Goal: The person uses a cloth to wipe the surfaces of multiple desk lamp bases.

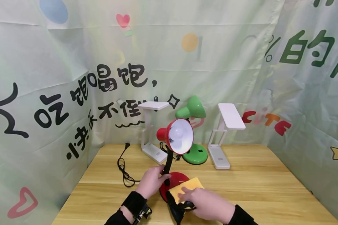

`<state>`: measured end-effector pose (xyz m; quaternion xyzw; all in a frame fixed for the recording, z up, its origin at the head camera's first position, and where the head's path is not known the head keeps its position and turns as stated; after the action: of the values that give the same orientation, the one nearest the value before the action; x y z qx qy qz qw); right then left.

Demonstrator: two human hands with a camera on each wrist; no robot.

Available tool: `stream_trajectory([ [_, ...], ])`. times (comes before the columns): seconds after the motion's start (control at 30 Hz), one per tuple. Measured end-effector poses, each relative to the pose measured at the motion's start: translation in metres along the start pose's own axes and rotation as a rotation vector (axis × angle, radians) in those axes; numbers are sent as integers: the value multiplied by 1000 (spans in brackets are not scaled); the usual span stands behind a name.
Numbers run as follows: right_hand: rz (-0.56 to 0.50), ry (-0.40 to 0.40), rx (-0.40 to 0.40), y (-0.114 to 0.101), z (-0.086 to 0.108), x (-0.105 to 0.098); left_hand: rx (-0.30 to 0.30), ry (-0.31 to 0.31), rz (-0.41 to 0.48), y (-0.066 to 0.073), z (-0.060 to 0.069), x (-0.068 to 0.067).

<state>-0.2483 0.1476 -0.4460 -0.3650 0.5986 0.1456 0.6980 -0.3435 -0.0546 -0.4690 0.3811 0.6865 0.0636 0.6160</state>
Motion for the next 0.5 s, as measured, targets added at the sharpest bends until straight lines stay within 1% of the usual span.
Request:
stream_trajectory([
  [0.1,14,-34,-57,-10,-4,5,2,3,-8,-1,0,0],
  [0.17,28,-55,-80,-17,-8,6,-1,1,-11,-1,-1,0],
  [0.23,46,-55,-105,-22,-14,8,-3,-3,-6,-1,-1,-1],
  [0.27,51,-52,-112,-25,-17,8,-7,-7,-5,-1,-1,-1],
  [0.4,74,0,-148,-31,-29,9,-14,-21,6,-1,0,-1],
  [0.5,65,34,-159,-32,-39,9,-22,-28,19,-1,1,-1],
])
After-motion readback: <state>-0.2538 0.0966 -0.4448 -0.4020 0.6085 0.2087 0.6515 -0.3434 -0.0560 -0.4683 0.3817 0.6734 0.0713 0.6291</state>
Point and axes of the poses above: each hand's wrist, its own z-axis away from the middle knuckle, its own x-axis out of the palm, y = z × x, the point moved 3 cm from there along -z, towards the middle knuckle, and after that the axes turned 2 degrees about -z, right-handed, at the moved point
